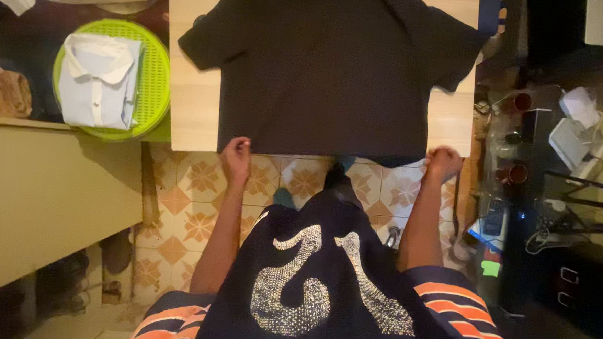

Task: The person folds a light blue and white striped short-sleeved shirt and a black short-sleeved shirt on a wooden table. They smooth, fold, and stack each shirt, then place them into a green laundry basket.

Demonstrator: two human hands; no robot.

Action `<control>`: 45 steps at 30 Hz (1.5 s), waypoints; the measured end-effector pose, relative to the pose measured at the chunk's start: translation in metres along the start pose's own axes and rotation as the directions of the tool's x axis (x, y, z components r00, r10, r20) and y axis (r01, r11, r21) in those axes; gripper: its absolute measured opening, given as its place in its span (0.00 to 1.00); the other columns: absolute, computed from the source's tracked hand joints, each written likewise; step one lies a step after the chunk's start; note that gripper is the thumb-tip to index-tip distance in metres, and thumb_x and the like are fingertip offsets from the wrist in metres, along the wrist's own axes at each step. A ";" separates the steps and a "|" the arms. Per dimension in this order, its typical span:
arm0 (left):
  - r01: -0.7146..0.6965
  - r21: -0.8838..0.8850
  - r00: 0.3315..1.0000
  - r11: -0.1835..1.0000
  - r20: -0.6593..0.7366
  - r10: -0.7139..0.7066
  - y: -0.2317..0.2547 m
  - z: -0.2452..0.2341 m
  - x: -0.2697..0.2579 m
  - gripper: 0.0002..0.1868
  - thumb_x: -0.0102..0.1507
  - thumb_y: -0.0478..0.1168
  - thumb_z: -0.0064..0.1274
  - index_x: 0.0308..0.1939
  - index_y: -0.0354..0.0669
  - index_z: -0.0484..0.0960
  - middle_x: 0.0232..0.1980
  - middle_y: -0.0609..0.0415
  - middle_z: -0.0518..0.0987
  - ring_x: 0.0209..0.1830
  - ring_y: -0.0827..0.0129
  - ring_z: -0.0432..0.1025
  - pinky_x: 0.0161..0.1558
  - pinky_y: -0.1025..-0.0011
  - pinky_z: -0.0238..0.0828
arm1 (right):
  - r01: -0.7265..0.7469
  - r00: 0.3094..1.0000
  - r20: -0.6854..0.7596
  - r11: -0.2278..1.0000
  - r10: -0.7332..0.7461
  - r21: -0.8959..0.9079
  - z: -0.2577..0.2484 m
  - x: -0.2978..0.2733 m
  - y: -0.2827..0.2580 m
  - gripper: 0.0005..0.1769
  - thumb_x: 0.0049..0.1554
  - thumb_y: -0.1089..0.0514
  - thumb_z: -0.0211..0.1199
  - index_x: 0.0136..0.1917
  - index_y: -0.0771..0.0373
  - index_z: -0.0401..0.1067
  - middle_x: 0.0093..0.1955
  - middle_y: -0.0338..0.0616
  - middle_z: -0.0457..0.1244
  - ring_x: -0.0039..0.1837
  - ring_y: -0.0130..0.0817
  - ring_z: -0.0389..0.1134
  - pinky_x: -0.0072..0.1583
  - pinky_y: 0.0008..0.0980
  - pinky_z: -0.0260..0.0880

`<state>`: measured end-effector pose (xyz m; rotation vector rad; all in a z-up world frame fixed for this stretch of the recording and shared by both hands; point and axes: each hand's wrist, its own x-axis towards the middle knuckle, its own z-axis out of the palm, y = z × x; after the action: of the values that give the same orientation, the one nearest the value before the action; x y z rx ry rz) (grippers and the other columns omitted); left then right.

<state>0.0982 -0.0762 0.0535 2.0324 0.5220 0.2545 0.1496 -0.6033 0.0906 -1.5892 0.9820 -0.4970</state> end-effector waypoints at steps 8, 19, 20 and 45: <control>-0.017 0.153 0.875 0.988 0.480 -0.059 0.147 0.124 0.016 0.10 0.66 0.44 0.57 0.46 0.46 0.87 0.36 0.49 0.85 0.32 0.62 0.78 0.40 0.63 0.74 | -0.125 0.992 -0.007 0.992 0.125 0.035 0.079 0.133 -0.016 0.11 0.55 0.60 0.67 0.48 0.58 0.66 0.35 0.43 0.66 0.28 0.28 0.66 0.26 0.30 0.63; -0.448 0.012 0.594 0.894 0.752 0.287 0.249 0.291 0.031 0.15 0.65 0.43 0.56 0.53 0.42 0.83 0.57 0.45 0.82 0.56 0.50 0.76 0.57 0.56 0.71 | 0.021 0.886 0.463 1.000 -0.020 0.002 0.111 0.225 -0.015 0.13 0.57 0.58 0.73 0.46 0.61 0.68 0.40 0.40 0.63 0.38 0.26 0.62 0.38 0.29 0.66; -0.485 0.015 0.579 0.875 0.755 0.308 0.254 0.303 0.035 0.16 0.65 0.43 0.57 0.54 0.41 0.83 0.58 0.44 0.81 0.57 0.48 0.75 0.58 0.55 0.70 | 0.009 0.896 0.444 1.000 -0.016 0.017 0.107 0.233 -0.020 0.12 0.56 0.58 0.72 0.46 0.60 0.69 0.40 0.39 0.64 0.38 0.25 0.64 0.38 0.28 0.68; -0.719 0.190 0.585 0.668 0.684 0.436 0.345 0.489 0.231 0.30 0.55 0.31 0.64 0.60 0.33 0.74 0.55 0.38 0.71 0.43 0.47 0.76 0.42 0.53 0.78 | 0.331 0.914 0.282 0.938 -0.292 -0.105 0.072 0.253 -0.060 0.11 0.52 0.71 0.70 0.45 0.65 0.71 0.43 0.43 0.67 0.46 0.29 0.67 0.52 0.30 0.70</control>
<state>0.5801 -0.4958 0.1029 2.5396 -0.6047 -0.1404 0.3662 -0.7646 0.0802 -1.9078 0.5758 -0.4217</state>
